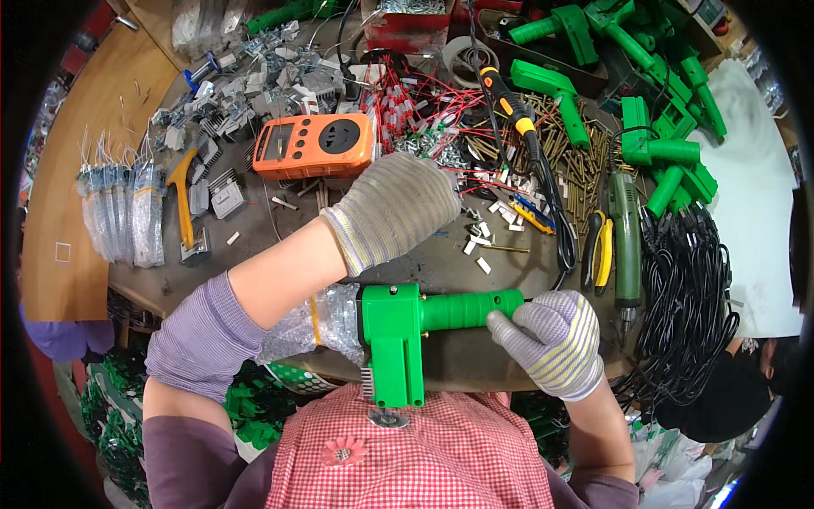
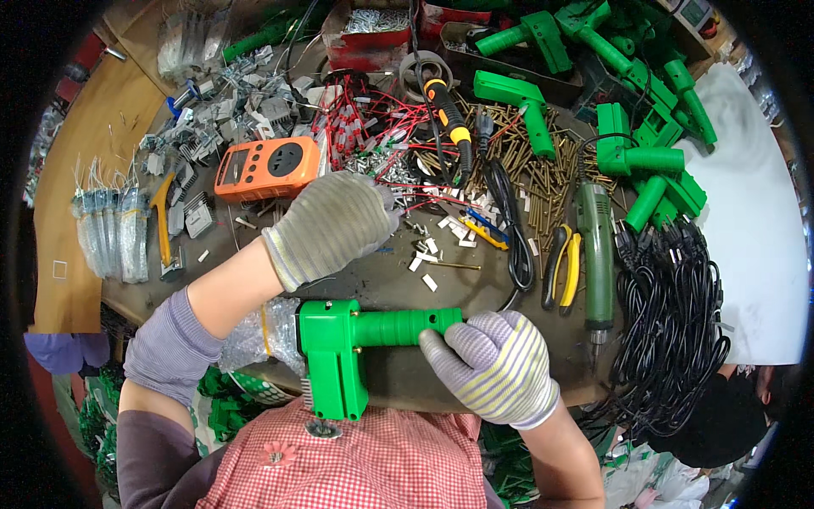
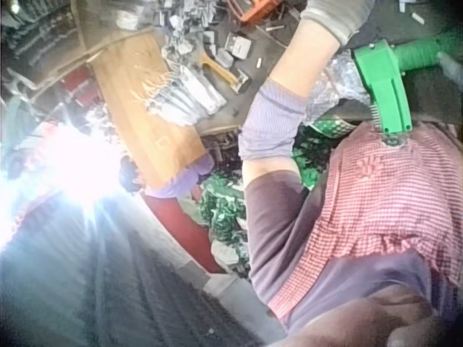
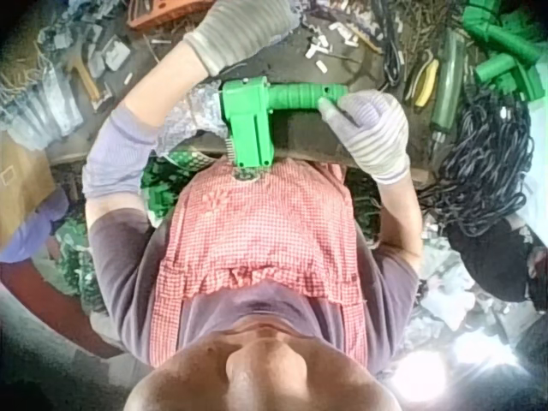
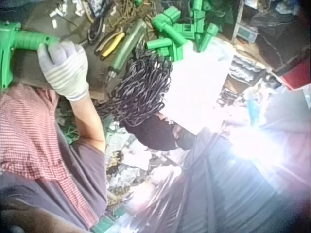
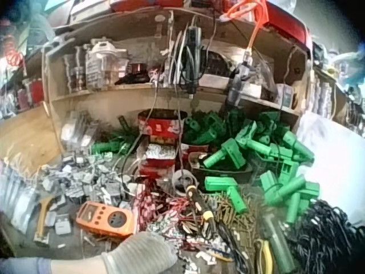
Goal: Assembling and soldering wires into a green plastic device housing at an industrial workbench.
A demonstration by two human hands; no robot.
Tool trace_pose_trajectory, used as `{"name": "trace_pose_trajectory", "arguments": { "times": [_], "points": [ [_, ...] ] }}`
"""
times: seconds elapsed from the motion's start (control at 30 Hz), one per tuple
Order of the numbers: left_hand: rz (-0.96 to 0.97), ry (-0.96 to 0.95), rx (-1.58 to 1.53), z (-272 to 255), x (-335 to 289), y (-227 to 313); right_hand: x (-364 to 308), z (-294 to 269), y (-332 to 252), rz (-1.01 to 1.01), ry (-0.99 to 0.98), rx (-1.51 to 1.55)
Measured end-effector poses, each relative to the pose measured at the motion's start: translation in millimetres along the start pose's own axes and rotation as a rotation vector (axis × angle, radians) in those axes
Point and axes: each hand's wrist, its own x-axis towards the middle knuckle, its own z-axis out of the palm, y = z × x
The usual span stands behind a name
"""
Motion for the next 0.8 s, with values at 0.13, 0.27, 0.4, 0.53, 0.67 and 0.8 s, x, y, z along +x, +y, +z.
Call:
{"name": "trace_pose_trajectory", "arguments": {
  "times": [0.13, 0.27, 0.4, 0.53, 0.67, 0.8],
  "points": [
    [0.035, -0.037, -0.036, -17, 3, 5, 8, 2, 24, 0.167, 0.144, 0.29],
    [0.001, 0.021, -0.064, -21, -14, 2, 45, 31, 63, 0.118, 0.081, 0.218],
    [-0.105, 0.205, -0.655, -57, -62, 6, 61, 32, 74, -0.129, -0.233, -0.008],
    [-0.06, 0.075, -1.012, -78, -120, 22, 70, 33, 72, -0.18, -0.304, -0.117],
    [0.156, 0.042, -0.938, -75, -144, 47, 71, 37, 81, -0.013, -0.367, -0.045],
    [0.267, 0.094, -0.64, -82, -151, 60, 62, 17, 52, 0.098, 0.027, 0.202]
  ]
}}
